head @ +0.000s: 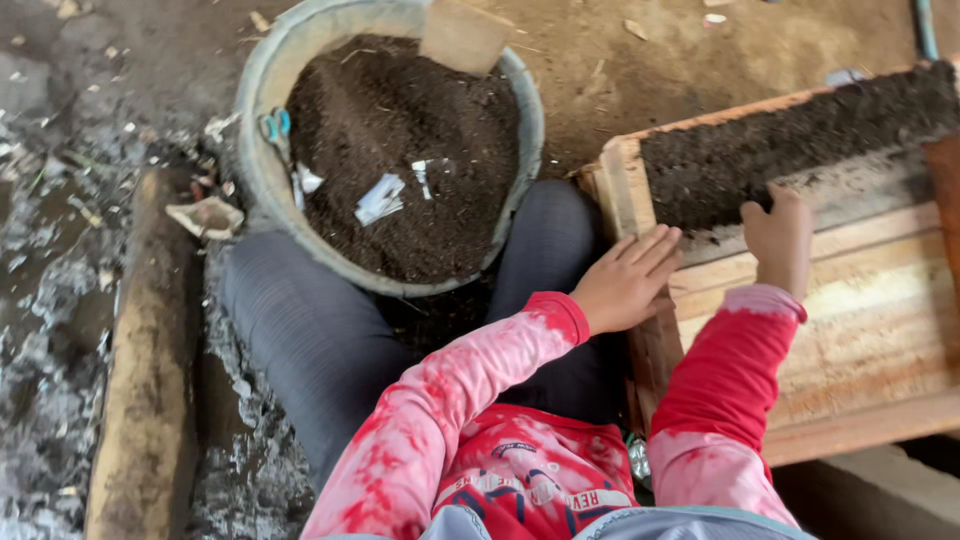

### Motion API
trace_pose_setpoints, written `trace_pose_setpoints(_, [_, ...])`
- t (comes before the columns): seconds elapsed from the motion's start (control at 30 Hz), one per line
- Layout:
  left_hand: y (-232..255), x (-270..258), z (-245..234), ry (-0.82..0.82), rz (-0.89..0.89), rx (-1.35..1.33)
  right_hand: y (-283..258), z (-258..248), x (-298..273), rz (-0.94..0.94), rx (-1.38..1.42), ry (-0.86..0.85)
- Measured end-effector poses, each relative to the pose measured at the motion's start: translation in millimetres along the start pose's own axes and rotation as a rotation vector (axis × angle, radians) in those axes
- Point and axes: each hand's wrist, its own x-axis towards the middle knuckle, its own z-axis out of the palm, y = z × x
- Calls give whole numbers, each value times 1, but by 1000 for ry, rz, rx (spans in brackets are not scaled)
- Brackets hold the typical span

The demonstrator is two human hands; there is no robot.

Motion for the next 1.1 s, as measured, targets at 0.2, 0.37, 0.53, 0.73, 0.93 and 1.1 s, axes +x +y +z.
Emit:
trace_pose_setpoints(0.2, [-72, -18, -113, 124, 80, -123, -10, 20, 13, 24, -77, 116])
trace_pose_setpoints(0.37, [-176, -86, -166, 243, -487, 19, -119, 35, -30, -128, -197, 725])
trace_pose_setpoints(0.53, [-220, -119, -190, 436, -752, -77, -247, 187, -25, -941, -70, 373])
trace_pose_setpoints(0.73, [-244, -123, -174, 607, -891, -453, -299, 307, -12, -544, 256, -259])
trace_pose_setpoints(0.93, [-233, -110, -168, 412, -908, -589, -313, 213, -53, -192, 1169, -557])
trace_pose_setpoints(1.1, [-232, -105, -153, 378, -950, -655, -315, 165, -80, -121, 1208, -622])
